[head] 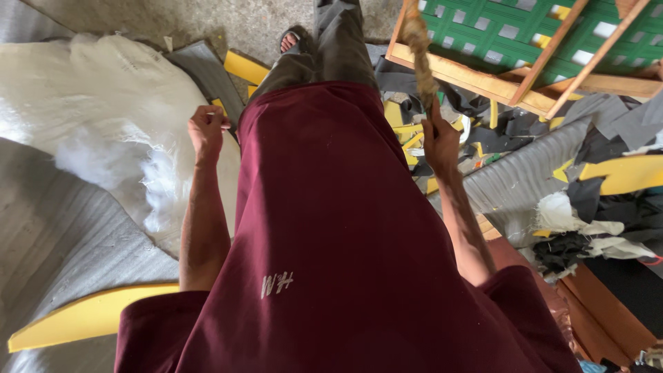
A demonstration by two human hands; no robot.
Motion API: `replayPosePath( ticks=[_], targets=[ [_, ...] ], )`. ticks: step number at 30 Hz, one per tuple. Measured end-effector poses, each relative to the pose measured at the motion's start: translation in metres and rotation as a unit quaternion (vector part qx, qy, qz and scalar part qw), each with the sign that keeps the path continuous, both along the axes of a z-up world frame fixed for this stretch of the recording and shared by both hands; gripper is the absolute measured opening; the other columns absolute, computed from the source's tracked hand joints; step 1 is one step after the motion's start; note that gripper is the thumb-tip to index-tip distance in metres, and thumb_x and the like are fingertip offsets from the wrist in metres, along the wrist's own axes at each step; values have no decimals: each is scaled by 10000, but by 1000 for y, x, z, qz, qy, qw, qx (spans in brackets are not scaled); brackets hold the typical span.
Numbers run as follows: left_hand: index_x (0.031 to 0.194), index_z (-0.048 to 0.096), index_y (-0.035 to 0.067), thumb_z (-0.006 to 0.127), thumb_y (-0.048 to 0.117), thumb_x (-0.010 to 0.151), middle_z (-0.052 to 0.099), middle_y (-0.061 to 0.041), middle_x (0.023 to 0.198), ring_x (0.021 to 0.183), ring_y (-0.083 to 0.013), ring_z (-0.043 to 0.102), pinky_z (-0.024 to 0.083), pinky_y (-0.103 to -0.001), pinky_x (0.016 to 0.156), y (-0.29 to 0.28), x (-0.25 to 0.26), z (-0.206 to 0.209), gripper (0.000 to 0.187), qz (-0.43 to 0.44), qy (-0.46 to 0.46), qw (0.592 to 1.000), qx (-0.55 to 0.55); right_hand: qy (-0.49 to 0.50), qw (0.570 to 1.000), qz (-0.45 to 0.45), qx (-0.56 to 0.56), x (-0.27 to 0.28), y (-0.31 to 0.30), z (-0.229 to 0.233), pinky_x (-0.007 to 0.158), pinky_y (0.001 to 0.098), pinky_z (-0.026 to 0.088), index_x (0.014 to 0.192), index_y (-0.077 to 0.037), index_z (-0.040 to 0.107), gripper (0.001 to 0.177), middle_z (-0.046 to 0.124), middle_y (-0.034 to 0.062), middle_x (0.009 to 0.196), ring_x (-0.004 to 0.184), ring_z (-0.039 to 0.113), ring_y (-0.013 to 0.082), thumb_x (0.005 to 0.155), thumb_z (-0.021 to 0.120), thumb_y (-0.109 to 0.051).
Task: The person applies adhesive to a piece of foam using a brush and then presses the foam onto a wooden frame upholstered with webbing.
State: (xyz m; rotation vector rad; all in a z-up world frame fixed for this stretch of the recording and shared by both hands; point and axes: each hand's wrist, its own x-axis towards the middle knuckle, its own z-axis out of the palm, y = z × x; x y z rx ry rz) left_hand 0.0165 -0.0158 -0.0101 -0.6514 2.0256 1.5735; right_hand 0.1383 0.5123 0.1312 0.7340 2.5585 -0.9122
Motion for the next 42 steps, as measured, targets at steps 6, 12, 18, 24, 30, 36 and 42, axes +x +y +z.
replayPosePath(
  ticks=[6, 12, 18, 24, 30, 36, 42],
  targets=[
    [1044, 656, -23, 633, 30, 1035, 716, -87, 811, 688, -113, 683, 550, -258, 629, 4, -9, 0, 59, -30, 20, 999, 24, 40, 988, 98, 113, -8, 19, 9, 597, 410, 493, 1568, -258, 535, 510, 686, 150, 825, 664, 618, 236, 1084, 672, -173],
    [1061, 639, -27, 611, 3, 1060, 684, -76, 814, 688, -99, 618, 514, -255, 633, 28, -34, 33, 41, 1, 50, 998, 47, 21, 978, -150, -145, -10, 10, -31, 564, 265, 476, 1593, -255, 472, 548, 715, 18, 844, 648, 584, 71, 1082, 669, -220],
    [1049, 649, -42, 607, 15, 1066, 669, -81, 817, 699, -107, 607, 496, -254, 628, 34, 1, 21, 73, 51, 37, 996, 64, -42, 777, -433, -455, -25, -12, -5, 409, 208, 305, 1552, -129, 366, 564, 568, -10, 747, 489, 394, 47, 1048, 595, -236],
    [1067, 675, -36, 655, 49, 1009, 711, -102, 836, 717, -135, 693, 588, -271, 647, 18, 40, -2, 105, 53, -25, 998, 3, -1, 729, -424, -537, -37, -1, -8, 433, 214, 298, 1363, -15, 520, 358, 538, -14, 804, 534, 381, 54, 1137, 587, -285],
    [1054, 674, -40, 648, 39, 1010, 705, -96, 827, 695, -134, 683, 554, -263, 628, 11, 30, -6, 95, 53, -11, 999, 1, 90, 995, 38, -5, -32, 14, 3, 546, 311, 448, 1501, -48, 584, 457, 647, 41, 828, 652, 573, 176, 1111, 645, -278],
    [1033, 650, -27, 638, 59, 1043, 687, -72, 798, 674, -117, 660, 514, -254, 597, 38, -14, -1, 88, 35, 8, 999, 35, 94, 936, 237, 244, -57, 46, 24, 538, 390, 485, 1466, -142, 657, 481, 667, 89, 877, 643, 634, 274, 998, 688, -34],
    [1035, 678, -15, 660, 56, 1009, 716, -78, 799, 698, -125, 710, 575, -272, 624, 65, -45, -1, 78, 2, 14, 1000, 15, 120, 917, 293, 244, -118, 52, 18, 653, 408, 546, 1506, -234, 626, 688, 635, 111, 1032, 895, 673, 284, 889, 667, 69]
  ],
)
